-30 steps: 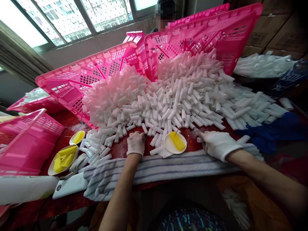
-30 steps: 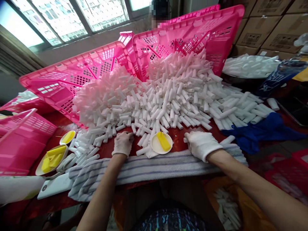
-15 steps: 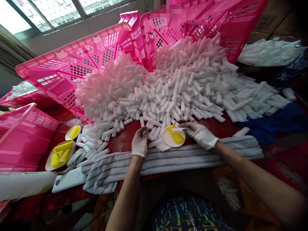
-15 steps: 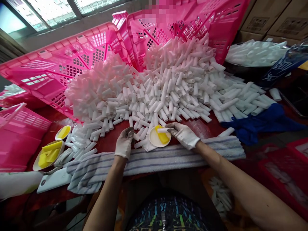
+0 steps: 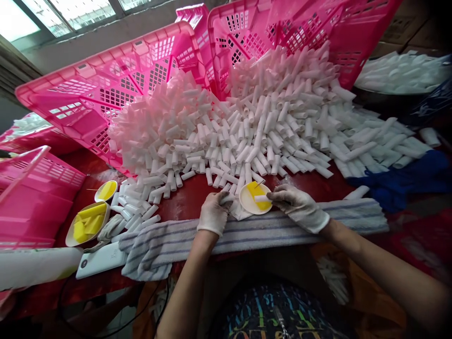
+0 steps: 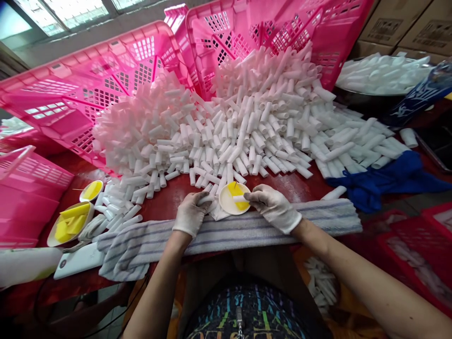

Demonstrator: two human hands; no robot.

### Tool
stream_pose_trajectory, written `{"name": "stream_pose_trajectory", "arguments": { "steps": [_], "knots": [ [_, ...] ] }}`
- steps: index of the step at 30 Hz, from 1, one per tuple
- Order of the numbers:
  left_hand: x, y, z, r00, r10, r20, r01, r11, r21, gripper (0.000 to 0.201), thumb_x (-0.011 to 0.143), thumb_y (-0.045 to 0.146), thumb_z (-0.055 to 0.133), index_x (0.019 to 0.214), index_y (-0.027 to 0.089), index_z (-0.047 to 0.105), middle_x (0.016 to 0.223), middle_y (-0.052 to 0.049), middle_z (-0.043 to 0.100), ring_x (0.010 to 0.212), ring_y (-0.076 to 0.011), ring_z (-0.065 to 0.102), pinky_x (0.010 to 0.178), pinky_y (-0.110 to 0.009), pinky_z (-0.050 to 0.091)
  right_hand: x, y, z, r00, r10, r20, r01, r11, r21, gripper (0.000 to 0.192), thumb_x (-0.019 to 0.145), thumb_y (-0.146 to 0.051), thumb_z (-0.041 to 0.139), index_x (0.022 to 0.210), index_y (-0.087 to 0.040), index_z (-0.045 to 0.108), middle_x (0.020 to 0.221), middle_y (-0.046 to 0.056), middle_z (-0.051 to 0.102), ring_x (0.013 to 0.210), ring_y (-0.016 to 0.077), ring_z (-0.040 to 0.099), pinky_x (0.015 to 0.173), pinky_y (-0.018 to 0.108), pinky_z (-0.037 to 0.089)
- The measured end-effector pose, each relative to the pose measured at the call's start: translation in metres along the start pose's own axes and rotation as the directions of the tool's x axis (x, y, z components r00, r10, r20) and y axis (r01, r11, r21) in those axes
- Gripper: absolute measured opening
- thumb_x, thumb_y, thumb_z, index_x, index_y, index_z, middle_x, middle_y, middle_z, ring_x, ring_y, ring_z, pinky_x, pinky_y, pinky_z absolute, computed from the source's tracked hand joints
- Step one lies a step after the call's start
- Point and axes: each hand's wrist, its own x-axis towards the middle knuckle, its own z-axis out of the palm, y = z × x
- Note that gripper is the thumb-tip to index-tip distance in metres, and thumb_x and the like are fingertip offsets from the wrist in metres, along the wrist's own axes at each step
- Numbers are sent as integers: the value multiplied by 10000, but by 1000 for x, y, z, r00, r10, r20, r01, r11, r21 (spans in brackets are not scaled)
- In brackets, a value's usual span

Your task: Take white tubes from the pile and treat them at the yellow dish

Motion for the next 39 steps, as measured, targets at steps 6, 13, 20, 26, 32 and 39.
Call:
{"name": "stream_pose_trajectory", "arguments": {
  "steps": [6, 13, 20, 26, 32, 39],
  "knots": [
    [-3, 5, 1, 995, -98, 10, 98, 988, -117, 253, 723, 117, 801, 953, 173, 713, 941, -42, 728, 865, -185, 698, 873, -312, 570, -7, -7, 6, 999, 16, -33, -16, 1000, 7, 369, 910, -484, 646, 1150, -222, 746, 1107, 80, 740, 1031, 261, 713, 975, 420, 604],
    [-10, 12, -4, 993, -109, -37, 94, 955, -281, 300, 740, 137, 793, 1013, 169, 673, 1024, -58, 749, 935, -189, 713, 925, -334, 564, -11, -5, 7, 999, 40, 20, -40, 999, 21, 344, 853, -457, 715, 1136, -264, 744, 1098, 83, 711, 1017, 271, 695, 972, 445, 587],
    [-23, 20, -1, 991, -102, 87, 133, 849, -512, 372, 655, 207, 885, 968, 149, 694, 1036, -83, 754, 983, -230, 716, 1001, -425, 552, -18, -23, 3, 1000, 16, 9, -16, 999, 44, 259, 812, -499, 739, 860, -247, 767, 916, 83, 690, 833, 239, 675, 801, 406, 594],
    [-45, 39, 13, 946, -101, 308, 280, 733, -620, 547, 553, 345, 976, 963, 113, 697, 902, -78, 751, 837, -230, 730, 869, -400, 603, -25, -54, 2, 937, 341, -78, -276, 858, 433, 415, 735, -547, 803, 986, -233, 698, 895, 58, 682, 699, 156, 603, 629, 292, 534],
    [-59, 53, 20, 928, -51, 368, 279, 751, -598, 569, 590, 420, 955, 987, 106, 696, 787, -73, 743, 692, -201, 721, 715, -321, 590, -24, -78, -18, 924, 383, -19, -338, 836, 432, 462, 693, -556, 805, 939, -188, 671, 678, -5, 558, 558, 103, 470, 504, 249, 400],
    [-67, 55, 31, 893, -19, 450, 276, 812, -514, 501, 688, 546, 850, 959, 155, 690, 675, -23, 673, 593, -149, 610, 608, -267, 492, -33, -79, -20, 957, 290, -18, -281, 939, 200, 416, 778, -629, 705, 899, -235, 658, 778, 56, 649, 662, 178, 567, 601, 312, 489]
  ]
}}
